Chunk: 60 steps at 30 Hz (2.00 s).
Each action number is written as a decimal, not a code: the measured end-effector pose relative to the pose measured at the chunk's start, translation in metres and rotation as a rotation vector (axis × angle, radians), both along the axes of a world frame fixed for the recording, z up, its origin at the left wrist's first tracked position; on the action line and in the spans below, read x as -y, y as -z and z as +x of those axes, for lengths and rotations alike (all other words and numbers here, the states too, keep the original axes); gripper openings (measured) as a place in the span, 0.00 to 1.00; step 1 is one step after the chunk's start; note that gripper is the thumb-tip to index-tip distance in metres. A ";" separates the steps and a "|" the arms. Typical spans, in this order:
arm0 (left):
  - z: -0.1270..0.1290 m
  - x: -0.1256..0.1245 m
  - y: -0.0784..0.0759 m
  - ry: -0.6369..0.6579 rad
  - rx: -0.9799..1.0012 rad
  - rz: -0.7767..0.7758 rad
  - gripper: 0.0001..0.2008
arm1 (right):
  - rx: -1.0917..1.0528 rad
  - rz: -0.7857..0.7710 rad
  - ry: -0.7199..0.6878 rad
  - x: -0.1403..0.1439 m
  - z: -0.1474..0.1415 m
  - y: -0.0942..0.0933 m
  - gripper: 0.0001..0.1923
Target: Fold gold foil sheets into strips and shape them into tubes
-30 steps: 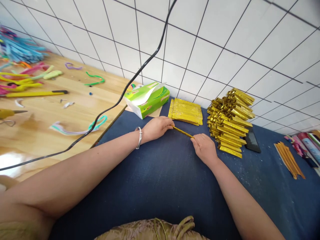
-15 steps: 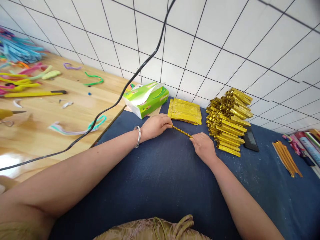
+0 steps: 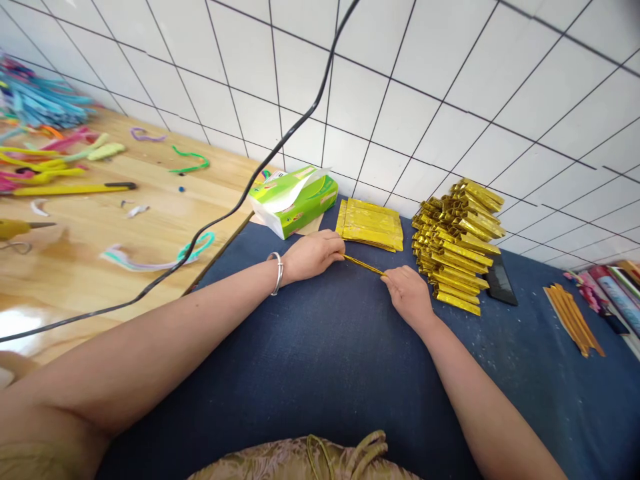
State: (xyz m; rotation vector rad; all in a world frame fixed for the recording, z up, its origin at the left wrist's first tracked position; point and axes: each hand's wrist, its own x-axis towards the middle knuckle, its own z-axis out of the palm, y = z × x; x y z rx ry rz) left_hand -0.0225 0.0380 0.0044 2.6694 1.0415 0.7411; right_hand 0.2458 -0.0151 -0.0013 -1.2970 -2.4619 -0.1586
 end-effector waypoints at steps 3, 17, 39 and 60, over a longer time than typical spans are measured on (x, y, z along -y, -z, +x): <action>0.002 0.001 -0.001 0.039 -0.018 -0.005 0.09 | 0.008 0.006 -0.002 0.001 -0.001 -0.002 0.14; 0.023 0.024 -0.001 0.064 -0.161 0.103 0.11 | 0.067 0.009 -0.017 0.009 -0.015 -0.007 0.13; 0.040 0.041 -0.004 0.121 -0.205 0.242 0.07 | 0.125 -0.006 -0.037 0.023 -0.043 -0.010 0.14; 0.028 0.029 -0.004 0.021 -0.130 0.124 0.08 | 0.100 -0.017 -0.059 0.009 -0.020 -0.008 0.12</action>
